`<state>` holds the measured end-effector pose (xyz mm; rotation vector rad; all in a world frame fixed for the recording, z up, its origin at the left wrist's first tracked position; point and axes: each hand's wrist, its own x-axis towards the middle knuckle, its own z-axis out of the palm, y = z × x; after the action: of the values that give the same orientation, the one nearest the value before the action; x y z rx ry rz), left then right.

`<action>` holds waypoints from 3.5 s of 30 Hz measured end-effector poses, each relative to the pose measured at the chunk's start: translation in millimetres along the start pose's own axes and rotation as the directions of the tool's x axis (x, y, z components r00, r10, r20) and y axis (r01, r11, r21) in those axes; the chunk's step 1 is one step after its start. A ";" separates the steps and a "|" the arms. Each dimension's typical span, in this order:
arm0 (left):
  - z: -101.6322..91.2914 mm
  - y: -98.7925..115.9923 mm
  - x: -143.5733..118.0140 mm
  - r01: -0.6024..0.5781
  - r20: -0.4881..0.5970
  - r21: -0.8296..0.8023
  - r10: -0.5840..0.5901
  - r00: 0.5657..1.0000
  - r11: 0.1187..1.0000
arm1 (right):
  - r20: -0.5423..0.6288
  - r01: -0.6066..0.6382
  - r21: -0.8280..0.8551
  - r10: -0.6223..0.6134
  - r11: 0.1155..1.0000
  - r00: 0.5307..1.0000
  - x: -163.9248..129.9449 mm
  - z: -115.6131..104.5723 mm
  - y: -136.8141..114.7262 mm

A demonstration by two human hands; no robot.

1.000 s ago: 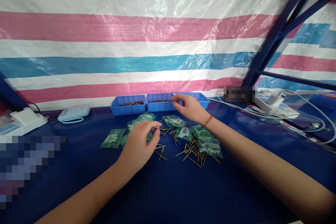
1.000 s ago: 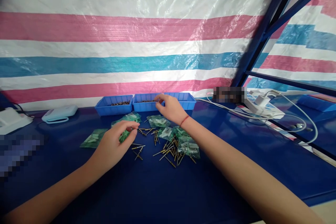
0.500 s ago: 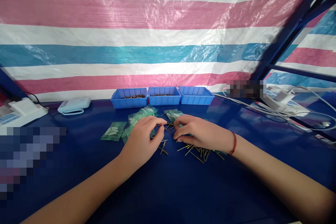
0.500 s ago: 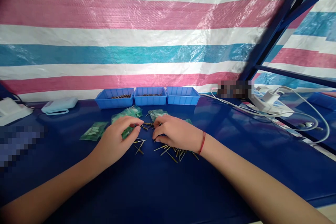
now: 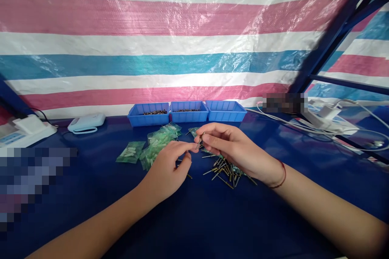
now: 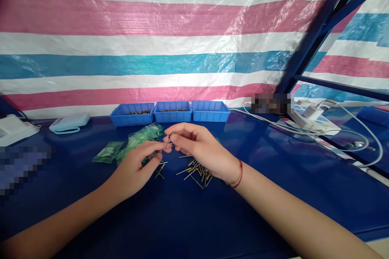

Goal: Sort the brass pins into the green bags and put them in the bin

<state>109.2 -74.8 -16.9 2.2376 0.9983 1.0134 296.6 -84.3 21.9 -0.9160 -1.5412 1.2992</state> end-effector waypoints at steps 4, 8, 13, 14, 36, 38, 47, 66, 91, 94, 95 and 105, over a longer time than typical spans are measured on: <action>-1.1 4.4 0.1 0.113 0.054 -0.097 -0.108 0.993 0.989 | -0.079 -0.100 0.100 0.109 0.990 0.991 1.8 -1.1 4.7; -2.9 5.3 0.0 0.137 0.051 -0.124 -0.132 0.990 0.983 | -0.094 -0.145 0.138 0.159 0.980 0.983 3.0 -1.9 6.1; -4.4 6.9 0.2 0.147 0.054 -0.127 -0.141 0.989 0.981 | -0.065 -0.157 0.184 0.171 0.970 0.983 3.3 -2.7 6.2; -4.7 7.7 0.2 0.145 0.051 -0.125 -0.140 0.989 0.981 | -0.059 -0.152 0.182 0.165 0.971 0.984 3.5 -3.1 7.0; 1.7 -8.2 1.4 0.212 -0.173 -0.015 -0.211 0.962 0.977 | -0.185 0.218 -0.620 -0.410 0.754 0.893 45.3 -11.5 0.6; 2.5 -9.6 0.7 0.209 -0.166 -0.030 -0.211 0.963 0.977 | -0.157 0.207 -0.776 -0.500 0.596 0.852 71.3 -23.2 1.5; 2.9 -11.3 1.4 0.101 -0.434 -0.079 -0.125 0.892 0.992 | 0.234 0.338 -0.877 -0.312 0.342 0.921 31.2 9.9 19.7; 5.9 -9.8 2.1 0.064 -0.186 0.026 -0.059 0.981 0.998 | 0.433 0.442 -0.876 -0.088 0.195 0.897 -8.4 22.3 32.3; -3.3 5.1 0.4 0.168 -0.052 -0.200 -0.182 0.982 0.965 | -0.162 -0.146 0.061 0.154 0.987 0.975 5.1 5.9 8.8; -4.1 4.6 0.5 0.171 -0.046 -0.200 -0.183 0.982 0.965 | -0.174 -0.147 0.082 0.160 0.986 0.972 5.0 6.6 9.6; -4.4 4.5 0.5 0.170 -0.046 -0.200 -0.182 0.982 0.965 | -0.175 -0.145 0.089 0.159 0.985 0.972 5.3 6.5 10.1; -3.1 4.1 2.6 0.122 -0.032 -0.018 -0.123 0.992 0.992 | -0.154 -0.029 -0.053 0.020 0.998 0.988 3.5 8.7 13.3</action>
<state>109.7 -74.9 -11.2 2.1250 1.1230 1.0035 287.1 -81.4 9.0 -1.0479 -1.4558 1.1802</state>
